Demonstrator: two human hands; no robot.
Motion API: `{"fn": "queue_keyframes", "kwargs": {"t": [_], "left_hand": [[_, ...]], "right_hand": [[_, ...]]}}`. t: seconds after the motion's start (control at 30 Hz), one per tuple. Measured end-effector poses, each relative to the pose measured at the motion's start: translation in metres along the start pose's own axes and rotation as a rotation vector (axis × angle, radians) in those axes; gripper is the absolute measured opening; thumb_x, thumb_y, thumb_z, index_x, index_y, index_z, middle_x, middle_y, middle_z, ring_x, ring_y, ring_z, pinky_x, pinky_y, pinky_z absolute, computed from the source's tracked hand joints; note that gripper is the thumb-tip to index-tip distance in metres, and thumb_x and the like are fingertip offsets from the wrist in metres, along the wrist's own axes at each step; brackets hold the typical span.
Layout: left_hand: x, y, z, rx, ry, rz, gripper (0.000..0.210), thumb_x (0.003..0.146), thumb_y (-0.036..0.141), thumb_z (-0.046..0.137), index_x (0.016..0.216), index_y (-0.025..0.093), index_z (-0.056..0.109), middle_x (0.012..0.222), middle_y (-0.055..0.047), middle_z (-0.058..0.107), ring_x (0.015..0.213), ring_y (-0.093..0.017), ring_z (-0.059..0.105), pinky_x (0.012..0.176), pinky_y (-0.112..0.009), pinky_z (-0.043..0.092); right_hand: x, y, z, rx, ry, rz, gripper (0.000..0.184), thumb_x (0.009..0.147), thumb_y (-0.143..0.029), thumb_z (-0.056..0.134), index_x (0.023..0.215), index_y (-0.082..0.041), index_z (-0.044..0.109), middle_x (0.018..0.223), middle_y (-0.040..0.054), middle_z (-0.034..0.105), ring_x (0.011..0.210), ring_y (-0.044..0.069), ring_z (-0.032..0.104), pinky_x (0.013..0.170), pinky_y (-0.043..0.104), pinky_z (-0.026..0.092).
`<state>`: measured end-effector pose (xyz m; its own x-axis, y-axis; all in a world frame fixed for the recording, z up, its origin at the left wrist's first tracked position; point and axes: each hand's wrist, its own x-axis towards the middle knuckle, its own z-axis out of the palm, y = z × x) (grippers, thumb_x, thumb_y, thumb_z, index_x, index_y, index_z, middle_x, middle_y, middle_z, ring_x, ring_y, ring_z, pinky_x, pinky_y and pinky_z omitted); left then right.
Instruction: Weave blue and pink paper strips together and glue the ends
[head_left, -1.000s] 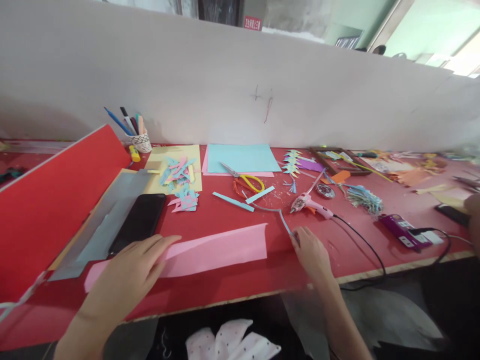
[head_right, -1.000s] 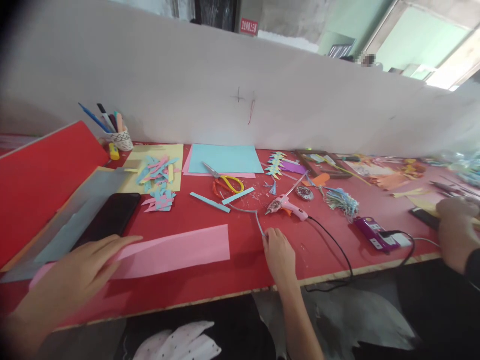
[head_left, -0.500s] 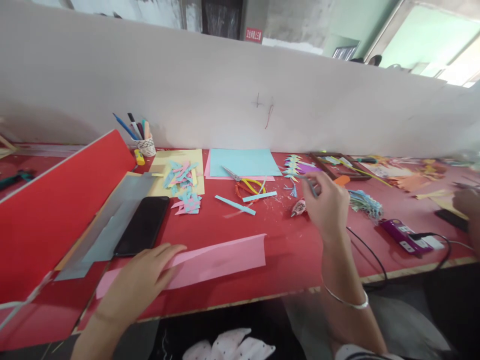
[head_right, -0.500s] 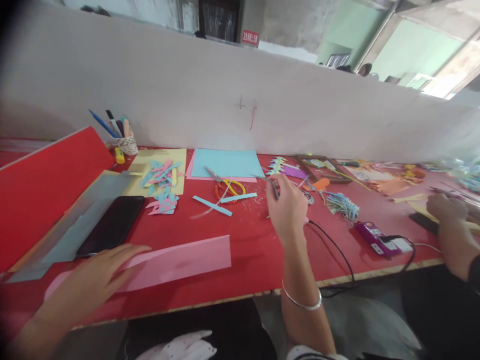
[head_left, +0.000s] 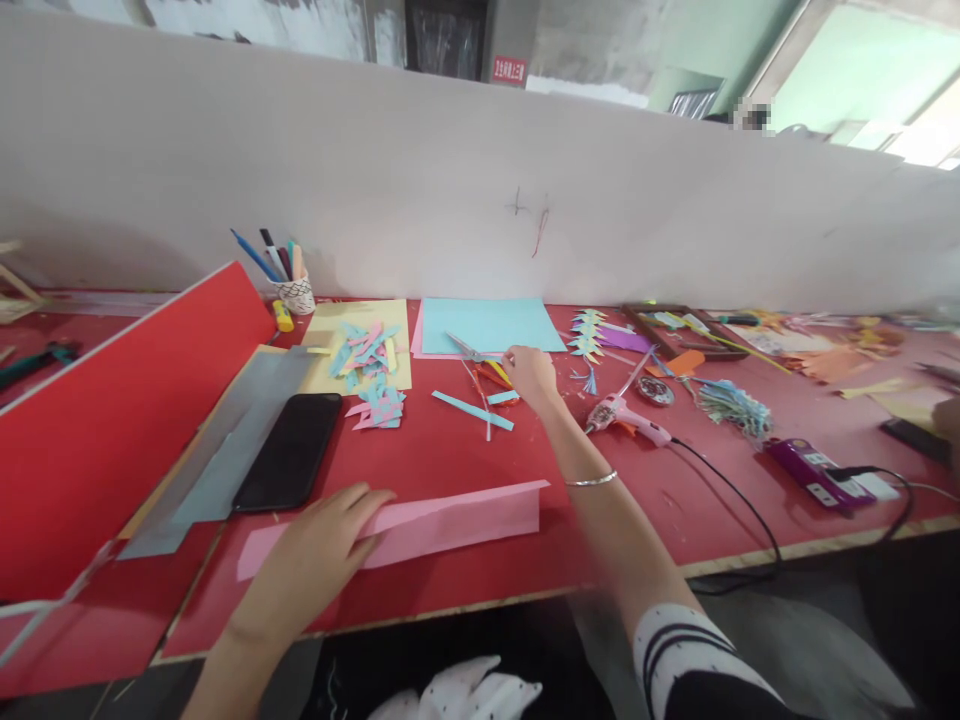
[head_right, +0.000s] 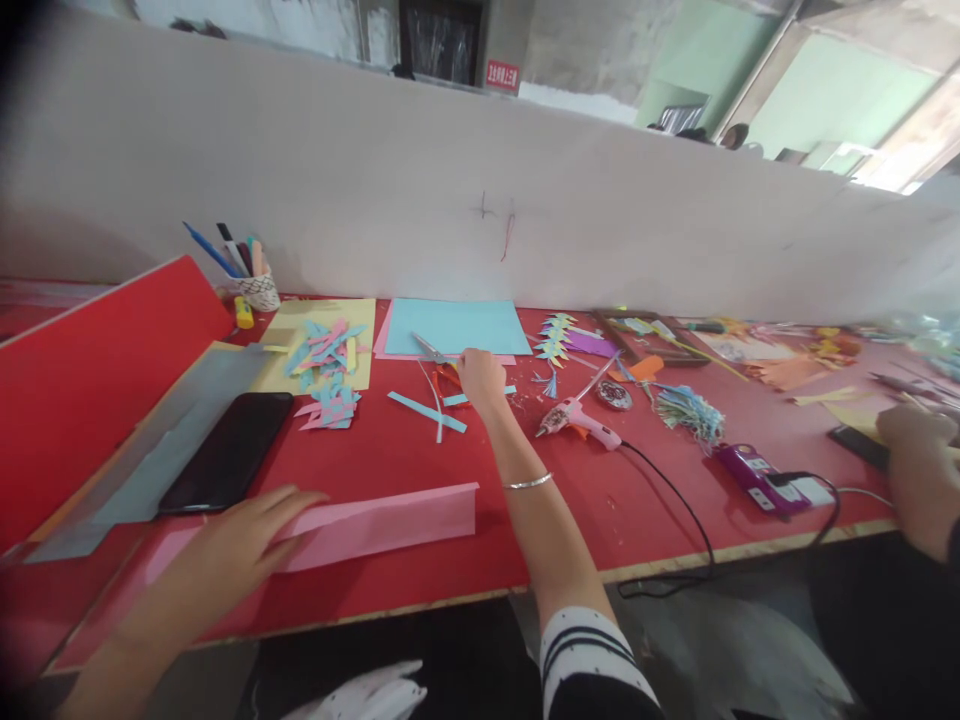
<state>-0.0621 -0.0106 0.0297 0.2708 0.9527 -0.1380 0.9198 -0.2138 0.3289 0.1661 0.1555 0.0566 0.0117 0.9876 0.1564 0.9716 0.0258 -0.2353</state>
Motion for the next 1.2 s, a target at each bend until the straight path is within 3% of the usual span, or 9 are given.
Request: {"fn": "queue_keyframes", "kwargs": {"t": [0.17, 0.27, 0.37, 0.47, 0.57, 0.67, 0.77, 0.93, 1.2], "left_hand": [[0.005, 0.001, 0.004, 0.038, 0.006, 0.002, 0.036, 0.078, 0.013, 0.042, 0.112, 0.018, 0.055, 0.104, -0.01, 0.058, 0.098, -0.021, 0.054, 0.084, -0.035, 0.043], [0.009, 0.005, 0.002, 0.133, 0.01, -0.012, 0.045, 0.072, 0.004, 0.045, 0.115, 0.016, 0.053, 0.103, -0.011, 0.057, 0.102, -0.023, 0.051, 0.087, -0.037, 0.04], [0.013, 0.013, 0.0, 0.222, 0.013, 0.004, 0.048, 0.07, 0.001, 0.047, 0.115, 0.014, 0.053, 0.104, -0.013, 0.057, 0.104, -0.026, 0.05, 0.087, -0.039, 0.04], [0.017, 0.02, -0.001, 0.266, 0.065, 0.057, 0.045, 0.069, 0.003, 0.05, 0.112, 0.015, 0.054, 0.1, -0.012, 0.058, 0.098, -0.027, 0.051, 0.082, -0.039, 0.042], [0.018, 0.024, 0.001, 0.26, 0.117, 0.136, 0.039, 0.07, 0.01, 0.054, 0.109, 0.017, 0.056, 0.092, -0.009, 0.059, 0.09, -0.026, 0.053, 0.076, -0.038, 0.044], [0.018, 0.025, 0.002, 0.189, 0.17, 0.248, 0.04, 0.072, 0.029, 0.058, 0.11, 0.017, 0.054, 0.094, -0.009, 0.059, 0.09, -0.026, 0.054, 0.075, -0.036, 0.044], [0.019, 0.026, 0.001, 0.168, 0.174, 0.308, 0.026, 0.081, 0.032, 0.047, 0.101, 0.019, 0.057, 0.091, -0.007, 0.061, 0.084, -0.022, 0.056, 0.072, -0.032, 0.043], [0.028, 0.033, 0.003, 0.25, 0.05, 0.3, 0.031, 0.082, 0.006, 0.031, 0.079, 0.017, 0.06, 0.074, -0.005, 0.063, 0.068, -0.019, 0.059, 0.062, -0.03, 0.039], [0.023, 0.034, -0.006, -0.018, 0.002, 0.195, 0.034, 0.088, 0.028, 0.027, 0.066, 0.019, 0.051, 0.06, -0.001, 0.059, 0.055, -0.014, 0.056, 0.05, -0.023, 0.031]], "right_hand": [[-0.003, 0.0, -0.001, 0.067, -0.005, -0.092, 0.034, 0.086, -0.023, 0.038, 0.114, -0.012, 0.053, 0.111, 0.0145, 0.058, 0.103, 0.025, 0.052, 0.082, 0.034, 0.039], [-0.029, -0.005, -0.016, 0.14, -0.042, -0.238, 0.033, 0.088, -0.027, 0.035, 0.116, -0.018, 0.05, 0.118, 0.0081, 0.055, 0.106, 0.018, 0.05, 0.087, 0.029, 0.037], [-0.068, -0.013, -0.026, 0.324, -0.27, -0.68, 0.03, 0.088, -0.03, 0.036, 0.108, -0.018, 0.055, 0.111, 0.0055, 0.059, 0.103, 0.014, 0.052, 0.086, 0.027, 0.037], [-0.102, -0.019, -0.022, 0.227, -0.381, -0.842, 0.032, 0.084, -0.037, 0.045, 0.103, -0.015, 0.057, 0.098, 0.0085, 0.063, 0.091, 0.018, 0.055, 0.081, 0.03, 0.037], [-0.117, -0.02, -0.012, 0.107, -0.423, -0.825, 0.021, 0.085, -0.029, 0.046, 0.084, -0.013, 0.059, 0.081, 0.0064, 0.064, 0.075, 0.016, 0.056, 0.071, 0.027, 0.035], [-0.118, -0.017, -0.01, 0.069, -0.404, -0.752, 0.022, 0.087, -0.025, 0.042, 0.074, -0.014, 0.056, 0.072, 0.0043, 0.063, 0.065, 0.013, 0.053, 0.059, 0.025, 0.029], [-0.115, -0.013, -0.014, 0.055, -0.392, -0.76, 0.024, 0.087, -0.023, 0.039, 0.071, -0.015, 0.054, 0.068, 0.0029, 0.061, 0.059, 0.012, 0.05, 0.055, 0.024, 0.024], [-0.119, -0.019, -0.012, 0.073, -0.333, -0.833, 0.019, 0.082, -0.019, 0.041, 0.068, -0.017, 0.053, 0.06, 0.0005, 0.059, 0.055, 0.011, 0.047, 0.058, 0.024, 0.026], [-0.126, -0.016, -0.001, 0.03, -0.263, -0.651, 0.014, 0.065, -0.017, 0.041, 0.061, -0.019, 0.054, 0.048, -0.0023, 0.051, 0.043, 0.009, 0.035, 0.046, 0.022, 0.015]]}}
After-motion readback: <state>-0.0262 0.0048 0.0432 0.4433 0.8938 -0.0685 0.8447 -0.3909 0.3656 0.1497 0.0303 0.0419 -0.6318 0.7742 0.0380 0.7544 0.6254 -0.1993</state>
